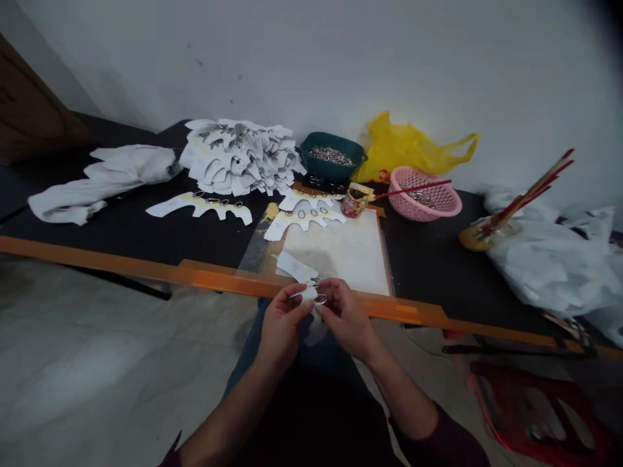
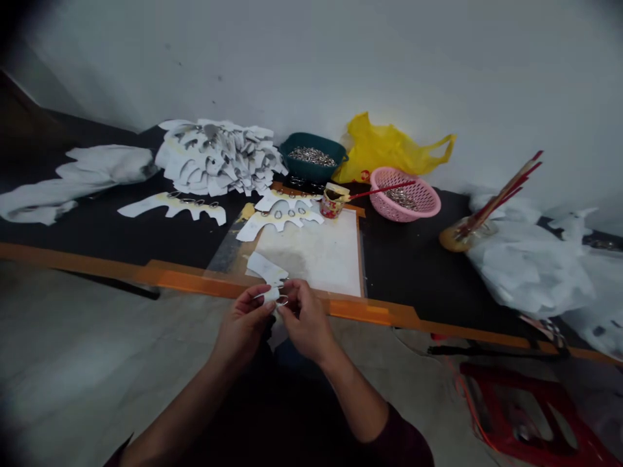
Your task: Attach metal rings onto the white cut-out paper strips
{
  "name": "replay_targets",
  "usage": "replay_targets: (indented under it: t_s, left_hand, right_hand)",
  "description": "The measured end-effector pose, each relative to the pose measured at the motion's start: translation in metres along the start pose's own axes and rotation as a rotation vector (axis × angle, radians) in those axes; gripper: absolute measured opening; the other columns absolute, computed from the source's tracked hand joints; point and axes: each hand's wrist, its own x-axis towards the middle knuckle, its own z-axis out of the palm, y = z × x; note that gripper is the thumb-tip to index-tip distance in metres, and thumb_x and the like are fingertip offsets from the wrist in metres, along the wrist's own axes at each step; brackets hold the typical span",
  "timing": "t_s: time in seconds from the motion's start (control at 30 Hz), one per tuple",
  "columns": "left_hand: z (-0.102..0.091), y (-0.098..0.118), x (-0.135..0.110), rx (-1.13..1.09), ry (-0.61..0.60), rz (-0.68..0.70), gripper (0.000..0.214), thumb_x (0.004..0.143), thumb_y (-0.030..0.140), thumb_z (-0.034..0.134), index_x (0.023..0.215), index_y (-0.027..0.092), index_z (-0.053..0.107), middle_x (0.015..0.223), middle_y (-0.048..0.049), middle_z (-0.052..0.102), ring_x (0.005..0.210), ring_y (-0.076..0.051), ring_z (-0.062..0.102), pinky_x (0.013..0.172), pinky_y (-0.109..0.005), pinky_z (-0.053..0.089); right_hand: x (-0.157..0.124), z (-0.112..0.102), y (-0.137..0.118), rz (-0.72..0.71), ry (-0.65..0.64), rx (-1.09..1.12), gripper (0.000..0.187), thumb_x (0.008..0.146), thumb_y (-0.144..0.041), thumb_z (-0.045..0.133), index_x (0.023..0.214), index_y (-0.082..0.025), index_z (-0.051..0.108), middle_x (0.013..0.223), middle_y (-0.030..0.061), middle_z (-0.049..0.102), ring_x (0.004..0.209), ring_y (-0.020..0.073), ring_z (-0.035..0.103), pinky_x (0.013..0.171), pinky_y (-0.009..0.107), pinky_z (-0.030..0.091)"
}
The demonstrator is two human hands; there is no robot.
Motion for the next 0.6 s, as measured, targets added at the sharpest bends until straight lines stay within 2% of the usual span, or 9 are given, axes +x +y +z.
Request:
replay_targets:
  t_s: [0.13, 0.2, 0.33, 0.4, 0.47, 0.6]
  left_hand:
    - [0.0, 0.004, -0.003, 0.013, -0.057, 0.01, 0.038, 0.065, 0.02, 0.069, 0.101, 0.018, 0.056, 0.076, -0.0002, 0.063, 0.068, -0.011, 0.06, 0.066, -0.023, 0.044]
    - [-0.001, 0.004, -0.004, 0.064, -0.042, 0.058, 0.039, 0.067, 0.022, 0.068, 0.103, 0.018, 0.054, 0.078, -0.001, 0.064, 0.07, -0.012, 0.06, 0.067, -0.023, 0.045]
    - [-0.001, 0.002, -0.008, 0.151, 0.009, 0.142, 0.047, 0.068, 0.022, 0.067, 0.111, 0.023, 0.048, 0.091, -0.0028, 0.066, 0.076, -0.014, 0.062, 0.07, -0.026, 0.047]
    - [-0.001, 0.001, -0.009, 0.174, 0.006, 0.171, 0.052, 0.068, 0.021, 0.068, 0.114, 0.025, 0.045, 0.097, -0.0037, 0.066, 0.082, -0.015, 0.062, 0.073, -0.026, 0.047]
    - [-0.001, 0.0, -0.008, 0.17, 0.021, 0.2, 0.053, 0.067, 0.021, 0.068, 0.114, 0.025, 0.045, 0.099, -0.0033, 0.066, 0.085, -0.015, 0.062, 0.075, -0.026, 0.047]
    - [-0.001, -0.002, -0.005, 0.085, 0.068, 0.204, 0.054, 0.068, 0.022, 0.068, 0.115, 0.026, 0.044, 0.094, -0.0024, 0.067, 0.078, -0.014, 0.063, 0.072, -0.026, 0.048]
  right_hand:
    - [0.0, -0.002, 0.002, -0.045, -0.017, -0.099, 0.037, 0.076, -0.017, 0.053, 0.111, -0.023, 0.045, 0.073, -0.0023, 0.053, 0.066, 0.0119, 0.052, 0.063, 0.025, 0.044]
    - [-0.001, -0.005, 0.001, -0.052, -0.044, -0.102, 0.04, 0.074, -0.017, 0.055, 0.113, -0.024, 0.046, 0.072, -0.0029, 0.051, 0.065, 0.0117, 0.05, 0.063, 0.025, 0.044]
    - [-0.003, -0.016, -0.006, 0.074, -0.218, 0.194, 0.041, 0.077, -0.03, 0.058, 0.115, -0.025, 0.046, 0.083, 0.0003, 0.056, 0.072, 0.0128, 0.054, 0.065, 0.026, 0.045]
    - [-0.003, -0.021, -0.009, 0.136, -0.183, 0.377, 0.04, 0.078, -0.038, 0.056, 0.114, -0.024, 0.046, 0.087, 0.0023, 0.058, 0.079, 0.0147, 0.056, 0.071, 0.03, 0.046]
    - [-0.003, -0.022, -0.01, 0.168, -0.095, 0.462, 0.039, 0.077, -0.041, 0.058, 0.11, -0.023, 0.047, 0.087, 0.0023, 0.059, 0.081, 0.0152, 0.057, 0.076, 0.032, 0.045]
    - [-0.002, -0.015, -0.006, 0.233, -0.069, 0.403, 0.04, 0.068, -0.03, 0.069, 0.103, -0.023, 0.05, 0.081, -0.0012, 0.059, 0.074, 0.0121, 0.055, 0.07, 0.027, 0.043]
